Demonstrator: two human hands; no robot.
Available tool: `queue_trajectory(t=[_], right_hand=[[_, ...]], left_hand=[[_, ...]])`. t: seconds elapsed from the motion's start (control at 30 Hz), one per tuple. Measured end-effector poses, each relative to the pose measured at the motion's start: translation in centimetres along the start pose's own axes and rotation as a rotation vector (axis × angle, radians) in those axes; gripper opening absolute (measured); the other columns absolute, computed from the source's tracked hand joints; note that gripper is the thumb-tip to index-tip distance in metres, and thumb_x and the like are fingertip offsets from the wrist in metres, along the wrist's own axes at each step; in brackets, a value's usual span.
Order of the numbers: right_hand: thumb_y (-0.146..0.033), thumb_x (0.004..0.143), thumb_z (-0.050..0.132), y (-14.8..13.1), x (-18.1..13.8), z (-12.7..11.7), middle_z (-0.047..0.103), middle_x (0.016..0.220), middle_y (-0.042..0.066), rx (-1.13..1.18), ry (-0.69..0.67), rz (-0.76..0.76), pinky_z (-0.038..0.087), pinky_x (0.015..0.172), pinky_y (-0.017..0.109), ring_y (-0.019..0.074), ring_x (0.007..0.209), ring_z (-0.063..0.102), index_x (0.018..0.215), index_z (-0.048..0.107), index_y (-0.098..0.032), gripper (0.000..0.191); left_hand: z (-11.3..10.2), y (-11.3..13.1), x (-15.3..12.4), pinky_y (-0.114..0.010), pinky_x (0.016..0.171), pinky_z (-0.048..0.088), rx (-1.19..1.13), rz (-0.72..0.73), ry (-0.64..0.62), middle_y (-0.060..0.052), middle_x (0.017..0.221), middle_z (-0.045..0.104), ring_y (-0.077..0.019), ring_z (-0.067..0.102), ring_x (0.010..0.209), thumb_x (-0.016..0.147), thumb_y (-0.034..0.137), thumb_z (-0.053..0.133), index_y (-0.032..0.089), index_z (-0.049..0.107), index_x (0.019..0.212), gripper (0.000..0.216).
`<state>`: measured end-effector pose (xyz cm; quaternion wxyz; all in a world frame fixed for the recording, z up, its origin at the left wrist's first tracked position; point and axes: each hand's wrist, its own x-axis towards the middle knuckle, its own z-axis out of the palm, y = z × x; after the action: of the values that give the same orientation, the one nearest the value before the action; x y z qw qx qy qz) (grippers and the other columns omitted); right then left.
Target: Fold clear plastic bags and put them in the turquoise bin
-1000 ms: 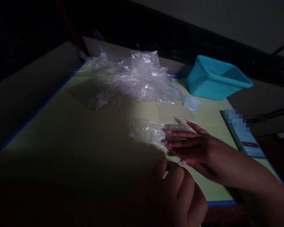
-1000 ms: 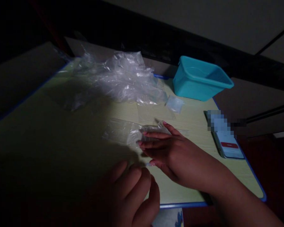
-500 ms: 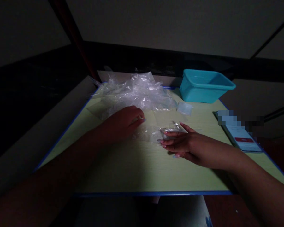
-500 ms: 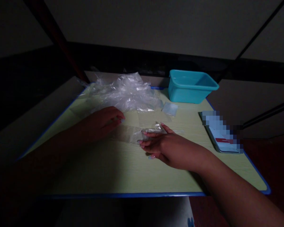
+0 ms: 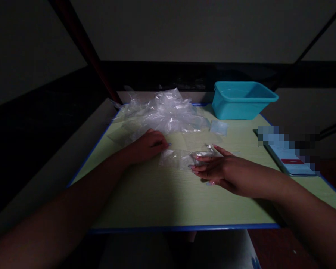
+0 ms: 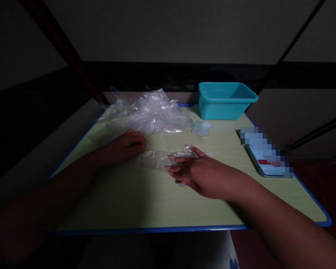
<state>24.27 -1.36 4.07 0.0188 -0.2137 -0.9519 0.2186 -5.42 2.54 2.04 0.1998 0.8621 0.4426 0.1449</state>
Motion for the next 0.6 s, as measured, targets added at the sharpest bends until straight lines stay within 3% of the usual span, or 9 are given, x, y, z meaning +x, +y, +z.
queue_trajectory(t=[0.27,0.6], right_hand=[[-0.003,0.080,0.057,-0.4,0.0,-0.6,0.058,0.130,0.000,0.011,-0.020,0.011,-0.001,0.113,0.056,0.0203,0.134,0.036,0.108,0.066,-0.028,0.039],[-0.005,0.083,0.054,-0.4,0.0,-0.6,0.057,0.131,0.001,0.000,-0.036,0.010,0.000,0.113,0.056,0.0201,0.135,0.034,0.110,0.065,-0.026,0.036]], left_hand=[[0.4,1.2,0.1,-0.036,0.086,0.036,0.056,-0.012,0.104,-0.006,0.090,0.057,-0.0231,0.043,0.094,0.085,0.048,0.047,0.017,0.060,0.070,0.037],[0.4,1.5,0.4,-0.036,0.085,0.037,0.033,-0.062,0.125,-0.003,0.068,0.057,-0.0199,0.050,0.080,0.090,0.039,0.032,0.018,0.055,0.060,0.044]])
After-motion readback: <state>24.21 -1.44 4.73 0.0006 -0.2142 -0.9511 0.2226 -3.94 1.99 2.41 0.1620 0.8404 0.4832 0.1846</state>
